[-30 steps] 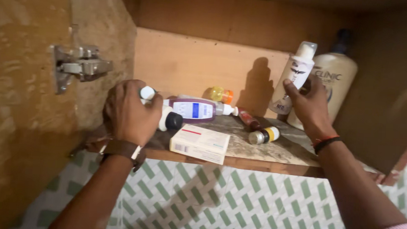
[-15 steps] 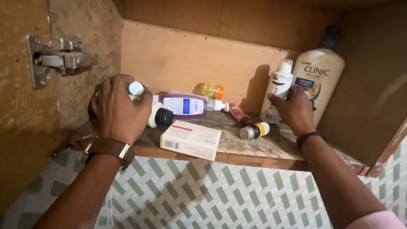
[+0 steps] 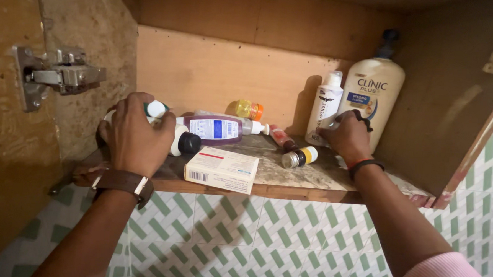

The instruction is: The person opens a wall cabinet and rearranges various toiletries and medicine boxes on the shelf. They pick up bottles, tubes, and boxes, then place them back in a more orderly arrangement.

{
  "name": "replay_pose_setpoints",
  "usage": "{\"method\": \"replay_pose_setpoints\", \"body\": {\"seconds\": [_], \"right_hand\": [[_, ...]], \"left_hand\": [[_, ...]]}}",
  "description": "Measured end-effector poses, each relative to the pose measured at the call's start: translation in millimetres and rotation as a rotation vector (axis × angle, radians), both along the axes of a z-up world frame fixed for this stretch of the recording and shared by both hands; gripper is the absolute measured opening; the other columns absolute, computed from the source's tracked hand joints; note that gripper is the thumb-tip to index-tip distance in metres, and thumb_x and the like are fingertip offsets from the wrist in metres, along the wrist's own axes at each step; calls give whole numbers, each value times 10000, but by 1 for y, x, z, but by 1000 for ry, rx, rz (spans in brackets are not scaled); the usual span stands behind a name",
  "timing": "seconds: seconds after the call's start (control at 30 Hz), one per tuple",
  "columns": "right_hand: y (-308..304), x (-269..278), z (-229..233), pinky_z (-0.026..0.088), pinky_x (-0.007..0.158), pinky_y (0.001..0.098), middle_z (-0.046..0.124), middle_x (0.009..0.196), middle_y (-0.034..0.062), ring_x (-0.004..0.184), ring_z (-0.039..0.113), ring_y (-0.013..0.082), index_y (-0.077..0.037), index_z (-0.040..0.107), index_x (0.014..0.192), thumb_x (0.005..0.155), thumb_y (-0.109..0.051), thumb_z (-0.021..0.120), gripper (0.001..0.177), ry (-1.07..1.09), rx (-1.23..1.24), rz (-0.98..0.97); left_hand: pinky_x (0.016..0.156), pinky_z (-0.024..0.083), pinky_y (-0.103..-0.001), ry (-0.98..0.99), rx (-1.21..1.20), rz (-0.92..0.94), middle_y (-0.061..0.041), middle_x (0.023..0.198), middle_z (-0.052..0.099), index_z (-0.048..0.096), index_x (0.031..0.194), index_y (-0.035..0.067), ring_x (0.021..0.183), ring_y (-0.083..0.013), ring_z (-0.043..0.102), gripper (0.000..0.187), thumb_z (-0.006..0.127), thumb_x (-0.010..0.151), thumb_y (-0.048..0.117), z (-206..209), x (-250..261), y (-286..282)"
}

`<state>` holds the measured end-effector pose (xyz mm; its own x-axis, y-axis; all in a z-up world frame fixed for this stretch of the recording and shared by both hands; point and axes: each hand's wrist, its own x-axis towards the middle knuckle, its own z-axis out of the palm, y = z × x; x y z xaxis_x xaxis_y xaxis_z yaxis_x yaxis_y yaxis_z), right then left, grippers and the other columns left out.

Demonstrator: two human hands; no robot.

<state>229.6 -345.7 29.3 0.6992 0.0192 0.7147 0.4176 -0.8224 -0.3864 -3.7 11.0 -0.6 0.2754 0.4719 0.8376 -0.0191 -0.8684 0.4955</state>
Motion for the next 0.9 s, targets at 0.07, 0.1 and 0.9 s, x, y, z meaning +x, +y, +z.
{"method": "replay_pose_setpoints", "body": {"seconds": [0.07,0.1,0.9], "right_hand": [[0,-4,1,557,885,461,742,1044,249,995,717,399,23,644,1163,715,-408,925,682,10,-61,-26],[1,-9,2,556,874,467,743,1028,244,985,714,403,14,659,1139,735,-418,906,640,-4,-57,-32],[121,0,27,547,924,415,728,1169,168,1053,695,335,-68,713,1216,809,-378,805,520,154,-619,576]], "left_hand": [[1070,281,-626,-11,-1,-7,-186,1229,654,641,1176,70,1175,-387,585,423,720,853,331,0,-1,-1],[1071,283,-625,-17,-2,-10,-184,1229,656,641,1174,72,1178,-387,585,420,720,852,329,0,-1,-2],[1025,300,-655,-3,33,38,-164,1220,638,634,1165,115,1163,-389,588,418,730,828,343,1,1,-2]]}}
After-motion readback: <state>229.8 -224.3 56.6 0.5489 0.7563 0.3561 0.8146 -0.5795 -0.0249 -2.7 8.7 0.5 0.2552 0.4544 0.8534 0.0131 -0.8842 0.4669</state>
